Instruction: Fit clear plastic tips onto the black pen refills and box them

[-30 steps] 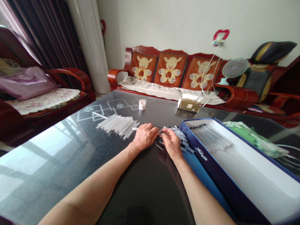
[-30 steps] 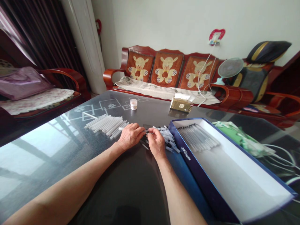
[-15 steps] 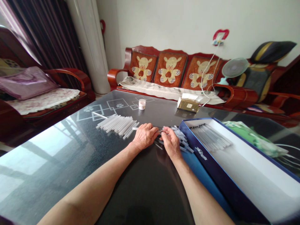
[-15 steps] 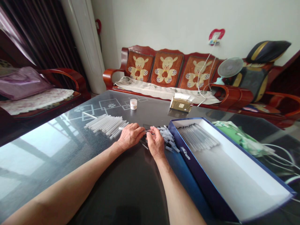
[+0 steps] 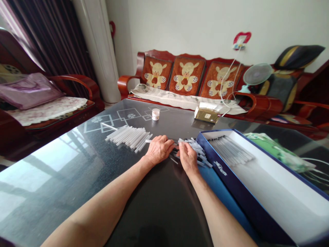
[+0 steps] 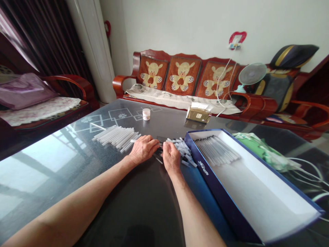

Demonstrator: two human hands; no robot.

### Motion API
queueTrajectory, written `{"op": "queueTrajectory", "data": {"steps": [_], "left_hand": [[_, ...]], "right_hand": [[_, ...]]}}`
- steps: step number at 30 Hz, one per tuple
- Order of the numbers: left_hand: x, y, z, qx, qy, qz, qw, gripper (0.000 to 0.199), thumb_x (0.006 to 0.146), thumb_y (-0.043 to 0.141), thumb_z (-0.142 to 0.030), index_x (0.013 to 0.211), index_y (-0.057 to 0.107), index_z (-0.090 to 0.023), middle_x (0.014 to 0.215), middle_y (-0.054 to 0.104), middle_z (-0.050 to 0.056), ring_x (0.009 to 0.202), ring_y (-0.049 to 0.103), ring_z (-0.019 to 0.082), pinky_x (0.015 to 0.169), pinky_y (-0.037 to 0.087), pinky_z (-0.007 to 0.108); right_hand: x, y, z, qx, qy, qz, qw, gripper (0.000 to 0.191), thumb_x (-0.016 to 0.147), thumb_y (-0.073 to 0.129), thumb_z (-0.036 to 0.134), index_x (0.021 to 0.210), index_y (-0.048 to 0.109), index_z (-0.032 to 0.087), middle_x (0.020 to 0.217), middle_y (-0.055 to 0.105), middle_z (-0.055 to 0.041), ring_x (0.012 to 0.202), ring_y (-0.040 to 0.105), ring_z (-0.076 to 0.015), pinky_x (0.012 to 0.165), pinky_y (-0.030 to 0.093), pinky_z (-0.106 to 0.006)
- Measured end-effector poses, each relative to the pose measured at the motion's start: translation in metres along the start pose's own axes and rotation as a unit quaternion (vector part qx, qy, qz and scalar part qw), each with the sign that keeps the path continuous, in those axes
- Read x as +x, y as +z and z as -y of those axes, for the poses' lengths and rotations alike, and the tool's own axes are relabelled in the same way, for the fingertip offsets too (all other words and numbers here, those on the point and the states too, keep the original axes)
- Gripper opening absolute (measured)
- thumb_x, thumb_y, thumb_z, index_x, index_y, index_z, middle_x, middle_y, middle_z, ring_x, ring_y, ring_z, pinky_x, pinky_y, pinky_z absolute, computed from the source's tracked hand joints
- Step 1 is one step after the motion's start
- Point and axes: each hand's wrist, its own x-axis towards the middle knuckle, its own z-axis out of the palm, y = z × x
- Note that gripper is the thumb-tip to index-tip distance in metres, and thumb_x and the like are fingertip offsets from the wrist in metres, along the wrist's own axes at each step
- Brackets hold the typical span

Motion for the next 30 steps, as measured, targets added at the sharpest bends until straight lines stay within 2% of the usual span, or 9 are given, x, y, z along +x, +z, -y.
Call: {"op": "queueTrajectory", "data": {"steps": [2, 5, 10, 14, 17, 22, 24, 28, 30], "left_hand": [[0.0, 0.0, 0.0001, 0.0, 0.002, 0.001, 1.0, 0.036, 0.097, 0.037, -0.042, 0.095, 0.067, -0.022, 0.082, 0.058, 0.005, 0.075, 0.052, 0.017, 0.071, 0.04, 0.03], [-0.0001, 0.0002, 0.0004, 0.002, 0.001, 0.003, 1.0, 0.036, 0.097, 0.037, -0.042, 0.094, 0.067, -0.022, 0.081, 0.058, 0.005, 0.075, 0.053, 0.016, 0.072, 0.04, 0.03], [-0.0001, 0.0, 0.0008, -0.003, -0.003, 0.002, 1.0, 0.037, 0.098, 0.036, -0.042, 0.094, 0.067, -0.022, 0.081, 0.058, 0.005, 0.075, 0.053, 0.017, 0.072, 0.04, 0.03], [0.0002, -0.0008, 0.0006, 0.001, 0.0, 0.009, 1.0, 0.037, 0.098, 0.036, -0.042, 0.095, 0.066, -0.022, 0.082, 0.058, 0.005, 0.075, 0.053, 0.017, 0.072, 0.04, 0.031], [0.0003, -0.0012, 0.0007, 0.005, 0.0, 0.017, 1.0, 0.037, 0.098, 0.036, -0.042, 0.096, 0.066, -0.022, 0.082, 0.059, 0.005, 0.076, 0.053, 0.017, 0.073, 0.04, 0.031], [0.0002, -0.0015, 0.0009, 0.004, -0.008, 0.018, 1.0, 0.038, 0.098, 0.034, -0.043, 0.096, 0.067, -0.022, 0.083, 0.059, 0.005, 0.077, 0.054, 0.017, 0.074, 0.04, 0.031], [0.0002, -0.0013, 0.0007, 0.004, -0.007, 0.019, 1.0, 0.038, 0.098, 0.035, -0.043, 0.096, 0.067, -0.022, 0.082, 0.058, 0.005, 0.077, 0.054, 0.017, 0.074, 0.04, 0.031], [-0.0004, 0.0008, 0.0011, 0.004, 0.002, 0.014, 1.0, 0.037, 0.098, 0.036, -0.043, 0.096, 0.067, -0.022, 0.083, 0.058, 0.005, 0.075, 0.053, 0.017, 0.072, 0.039, 0.031], [-0.0011, 0.0023, 0.0021, 0.008, 0.007, 0.009, 1.0, 0.036, 0.097, 0.037, -0.043, 0.097, 0.067, -0.023, 0.083, 0.058, 0.005, 0.075, 0.052, 0.018, 0.072, 0.038, 0.031]], "right_hand": [[-0.0001, -0.0003, 0.0002, -0.023, -0.002, 0.005, 1.0, 0.039, 0.082, 0.051, 0.058, 0.08, 0.065, 0.022, 0.064, 0.066, -0.0031, 0.052, 0.057, -0.0173, 0.055, 0.05, -0.032], [0.0001, 0.0002, -0.002, -0.012, -0.022, 0.011, 1.0, 0.032, 0.081, 0.054, 0.053, 0.086, 0.066, 0.023, 0.065, 0.066, -0.002, 0.053, 0.058, -0.0178, 0.057, 0.051, -0.033], [0.0007, 0.0013, -0.0043, 0.028, -0.021, 0.01, 0.999, 0.043, 0.078, 0.058, 0.054, 0.103, 0.063, 0.019, 0.086, 0.07, -0.0053, 0.058, 0.061, -0.0156, 0.058, 0.053, -0.031], [0.0011, 0.0007, -0.0021, -0.03, -0.004, -0.003, 1.0, 0.044, 0.083, 0.047, 0.059, 0.084, 0.065, 0.019, 0.059, 0.063, -0.0025, 0.05, 0.057, -0.0159, 0.053, 0.048, -0.029], [0.001, 0.0007, -0.0026, -0.055, -0.019, 0.012, 0.998, 0.041, 0.083, 0.047, 0.055, 0.082, 0.065, 0.018, 0.054, 0.061, -0.0016, 0.051, 0.057, -0.0168, 0.055, 0.048, -0.03], [0.0009, 0.0016, -0.0052, -0.008, -0.025, 0.029, 0.999, 0.044, 0.079, 0.054, 0.05, 0.105, 0.061, 0.015, 0.089, 0.07, -0.0083, 0.059, 0.062, -0.0156, 0.059, 0.052, -0.03], [0.0014, 0.0015, -0.0048, -0.001, -0.017, 0.021, 1.0, 0.048, 0.08, 0.053, 0.053, 0.109, 0.06, 0.015, 0.093, 0.07, -0.0097, 0.058, 0.062, -0.0152, 0.059, 0.053, -0.03], [0.0024, 0.0016, -0.0058, -0.032, -0.004, 0.01, 0.999, 0.042, 0.085, 0.046, 0.054, 0.092, 0.064, 0.017, 0.071, 0.069, -0.0056, 0.049, 0.058, -0.0153, 0.052, 0.05, -0.029], [0.0022, 0.003, -0.0091, -0.034, -0.014, 0.013, 0.999, 0.037, 0.085, 0.048, 0.051, 0.088, 0.064, 0.018, 0.066, 0.067, -0.0039, 0.049, 0.058, -0.0154, 0.05, 0.049, -0.028]]}}
